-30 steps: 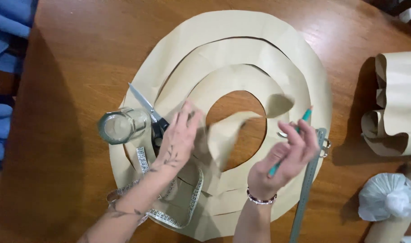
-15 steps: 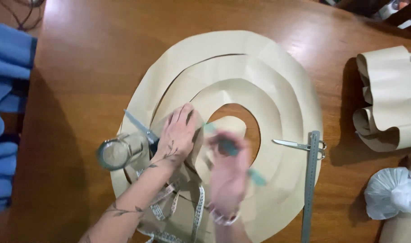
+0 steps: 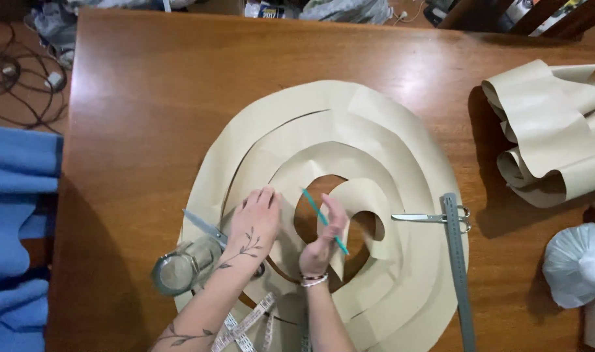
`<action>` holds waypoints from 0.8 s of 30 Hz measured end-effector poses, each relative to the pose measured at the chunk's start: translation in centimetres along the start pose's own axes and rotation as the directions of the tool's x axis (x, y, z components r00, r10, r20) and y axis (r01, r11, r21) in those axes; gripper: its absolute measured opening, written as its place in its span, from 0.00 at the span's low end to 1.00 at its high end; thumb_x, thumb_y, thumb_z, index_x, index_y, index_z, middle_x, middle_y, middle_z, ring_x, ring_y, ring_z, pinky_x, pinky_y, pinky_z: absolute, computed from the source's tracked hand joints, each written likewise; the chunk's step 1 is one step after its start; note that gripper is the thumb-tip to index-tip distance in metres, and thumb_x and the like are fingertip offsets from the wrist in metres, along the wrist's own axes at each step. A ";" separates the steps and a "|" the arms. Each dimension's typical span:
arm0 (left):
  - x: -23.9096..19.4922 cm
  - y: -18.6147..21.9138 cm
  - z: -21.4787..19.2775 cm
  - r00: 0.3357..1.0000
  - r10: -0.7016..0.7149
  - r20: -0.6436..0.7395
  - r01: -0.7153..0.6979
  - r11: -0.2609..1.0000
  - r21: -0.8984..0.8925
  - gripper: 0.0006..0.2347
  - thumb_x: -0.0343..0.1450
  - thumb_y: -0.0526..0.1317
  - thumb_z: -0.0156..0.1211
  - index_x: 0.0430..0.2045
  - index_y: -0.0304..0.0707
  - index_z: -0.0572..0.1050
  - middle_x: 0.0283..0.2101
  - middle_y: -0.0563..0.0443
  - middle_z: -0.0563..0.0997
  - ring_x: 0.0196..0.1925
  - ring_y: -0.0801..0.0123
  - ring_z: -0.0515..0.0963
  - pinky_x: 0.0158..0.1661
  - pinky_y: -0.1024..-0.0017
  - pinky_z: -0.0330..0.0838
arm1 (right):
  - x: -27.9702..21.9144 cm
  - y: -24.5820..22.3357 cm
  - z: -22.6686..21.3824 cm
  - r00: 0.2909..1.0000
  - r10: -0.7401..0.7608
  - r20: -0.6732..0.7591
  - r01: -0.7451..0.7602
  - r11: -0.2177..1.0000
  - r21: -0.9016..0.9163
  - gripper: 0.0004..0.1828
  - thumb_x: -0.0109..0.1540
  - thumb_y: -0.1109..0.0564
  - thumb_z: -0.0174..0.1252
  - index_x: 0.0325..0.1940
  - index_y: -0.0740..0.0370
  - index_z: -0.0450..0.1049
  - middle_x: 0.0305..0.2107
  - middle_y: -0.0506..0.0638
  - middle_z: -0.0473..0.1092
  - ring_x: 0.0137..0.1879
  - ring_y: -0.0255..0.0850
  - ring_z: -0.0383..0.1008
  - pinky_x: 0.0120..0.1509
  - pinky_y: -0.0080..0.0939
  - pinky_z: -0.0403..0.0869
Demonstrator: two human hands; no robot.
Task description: The person measures a circular piece of beige fabric using a flexible tape measure and a ruler, then marks the fabric with a pencil. They handle a small cardboard circle and a pencil while working on a wooden table.
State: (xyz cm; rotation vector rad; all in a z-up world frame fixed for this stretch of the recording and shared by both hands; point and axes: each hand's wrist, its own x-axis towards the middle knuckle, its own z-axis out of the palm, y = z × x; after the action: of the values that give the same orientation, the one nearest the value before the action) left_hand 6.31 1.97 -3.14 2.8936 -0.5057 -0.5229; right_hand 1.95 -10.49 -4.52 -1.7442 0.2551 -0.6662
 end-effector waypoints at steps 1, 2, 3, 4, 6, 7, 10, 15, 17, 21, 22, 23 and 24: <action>0.6 -0.4 1.1 0.999 0.007 -0.040 -0.006 1.000 0.013 0.31 0.55 0.37 0.73 0.54 0.38 0.71 0.55 0.47 0.73 0.61 0.57 0.70 0.52 0.60 0.72 | 0.3 0.7 -0.1 0.997 0.052 -0.058 -0.054 0.998 -0.022 0.34 0.72 0.38 0.21 0.61 0.58 0.67 0.51 0.52 0.68 0.59 0.44 0.64 0.65 0.44 0.62; 0.9 -0.9 2.4 0.997 0.009 -0.074 -0.008 1.000 0.024 0.31 0.51 0.35 0.74 0.51 0.38 0.73 0.51 0.49 0.75 0.57 0.58 0.72 0.48 0.61 0.75 | 0.3 1.3 -0.3 0.988 0.109 -0.111 -0.114 0.993 -0.040 0.33 0.72 0.37 0.21 0.63 0.55 0.66 0.51 0.47 0.67 0.55 0.39 0.62 0.58 0.40 0.63; 1.7 -1.5 3.7 0.997 0.011 -0.075 -0.008 0.999 0.032 0.31 0.51 0.35 0.74 0.51 0.38 0.73 0.51 0.49 0.75 0.57 0.58 0.72 0.48 0.61 0.75 | 0.7 2.4 -0.2 0.987 0.110 -0.115 -0.115 0.993 -0.034 0.33 0.72 0.37 0.21 0.63 0.55 0.66 0.51 0.47 0.67 0.55 0.39 0.62 0.58 0.40 0.63; 2.4 -2.1 4.9 0.990 0.054 -0.131 -0.048 0.998 0.044 0.22 0.53 0.35 0.71 0.42 0.40 0.75 0.43 0.50 0.75 0.49 0.58 0.74 0.42 0.61 0.73 | 1.0 3.4 -0.2 0.974 0.168 -0.150 -0.154 0.983 0.099 0.28 0.72 0.43 0.28 0.61 0.60 0.67 0.47 0.49 0.66 0.46 0.36 0.66 0.50 0.36 0.69; 3.7 -2.8 5.5 0.975 0.115 -0.189 -0.103 0.992 0.071 0.13 0.56 0.35 0.67 0.33 0.42 0.77 0.35 0.52 0.75 0.42 0.58 0.76 0.37 0.61 0.71 | 1.6 4.4 0.0 0.955 0.223 -0.194 -0.175 0.956 0.237 0.22 0.73 0.48 0.34 0.59 0.65 0.67 0.44 0.52 0.66 0.37 0.34 0.70 0.42 0.32 0.75; 4.3 -2.9 4.9 0.986 0.105 -0.128 -0.094 0.992 0.090 0.09 0.57 0.33 0.67 0.26 0.43 0.76 0.29 0.52 0.74 0.36 0.59 0.76 0.33 0.62 0.69 | 1.8 4.3 0.2 0.944 0.267 -0.195 -0.208 0.938 0.279 0.19 0.73 0.52 0.38 0.52 0.67 0.70 0.36 0.55 0.70 0.35 0.37 0.74 0.42 0.34 0.78; 5.7 -1.8 -1.7 0.997 0.077 0.012 -0.077 0.996 0.039 0.07 0.60 0.30 0.62 0.26 0.41 0.74 0.23 0.53 0.70 0.29 0.67 0.73 0.28 0.74 0.62 | 2.6 3.7 0.5 0.930 0.298 -0.215 -0.234 0.932 0.278 0.10 0.69 0.59 0.48 0.41 0.69 0.73 0.28 0.57 0.75 0.34 0.39 0.79 0.43 0.39 0.81; 7.6 -3.4 -4.2 0.954 0.255 0.158 -0.278 0.949 0.149 0.42 0.50 0.37 0.84 0.56 0.52 0.59 0.40 0.46 0.78 0.44 0.52 0.79 0.43 0.56 0.70 | 2.6 2.6 0.5 0.911 0.306 -0.276 -0.272 0.950 0.155 0.13 0.56 0.65 0.69 0.36 0.62 0.68 0.33 0.58 0.76 0.37 0.41 0.79 0.44 0.43 0.80; 7.7 -3.9 -5.6 0.933 0.281 0.223 -0.320 0.933 0.166 0.54 0.46 0.45 0.83 0.69 0.62 0.52 0.45 0.45 0.78 0.50 0.54 0.79 0.50 0.57 0.72 | 2.6 2.7 0.7 0.894 0.350 -0.280 -0.319 0.936 0.152 0.05 0.61 0.65 0.61 0.38 0.63 0.71 0.29 0.54 0.74 0.36 0.38 0.78 0.46 0.42 0.79; 8.2 -3.0 -7.4 0.914 0.264 0.309 -0.346 0.905 0.248 0.53 0.48 0.53 0.83 0.69 0.71 0.51 0.47 0.49 0.75 0.51 0.57 0.78 0.49 0.58 0.75 | 3.0 1.9 0.1 0.899 0.325 -0.293 -0.297 0.945 0.138 0.02 0.62 0.65 0.56 0.37 0.66 0.74 0.29 0.55 0.75 0.37 0.40 0.80 0.46 0.42 0.80; 8.5 -2.8 -7.3 0.906 0.232 0.355 -0.341 0.896 0.284 0.55 0.49 0.54 0.83 0.70 0.74 0.48 0.47 0.49 0.74 0.51 0.57 0.78 0.50 0.57 0.75 | 3.1 1.7 0.0 0.915 0.267 -0.301 -0.277 0.961 0.011 0.01 0.60 0.64 0.59 0.36 0.63 0.75 0.30 0.54 0.75 0.38 0.41 0.80 0.45 0.41 0.80; 8.8 -2.7 -7.2 0.896 0.197 0.399 -0.337 0.885 0.320 0.56 0.49 0.54 0.83 0.71 0.78 0.44 0.48 0.48 0.73 0.52 0.56 0.78 0.50 0.56 0.75 | 3.2 1.4 -0.2 0.931 0.209 -0.301 -0.253 0.960 -0.116 0.03 0.58 0.63 0.63 0.35 0.60 0.76 0.30 0.54 0.75 0.39 0.42 0.80 0.44 0.40 0.79; 9.1 -2.5 -7.4 0.895 0.198 0.401 -0.339 0.885 0.320 0.56 0.49 0.54 0.83 0.71 0.78 0.44 0.48 0.48 0.73 0.52 0.56 0.78 0.50 0.56 0.75 | 3.2 1.8 -0.2 0.930 0.211 -0.302 -0.256 0.960 -0.117 0.03 0.58 0.63 0.63 0.35 0.60 0.76 0.30 0.54 0.75 0.39 0.42 0.80 0.44 0.40 0.79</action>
State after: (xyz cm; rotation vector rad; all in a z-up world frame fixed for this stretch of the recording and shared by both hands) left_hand 17.77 1.78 0.36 3.0018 -1.1756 -1.0150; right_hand 4.79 -12.80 -5.25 -1.7238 0.7228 -0.7380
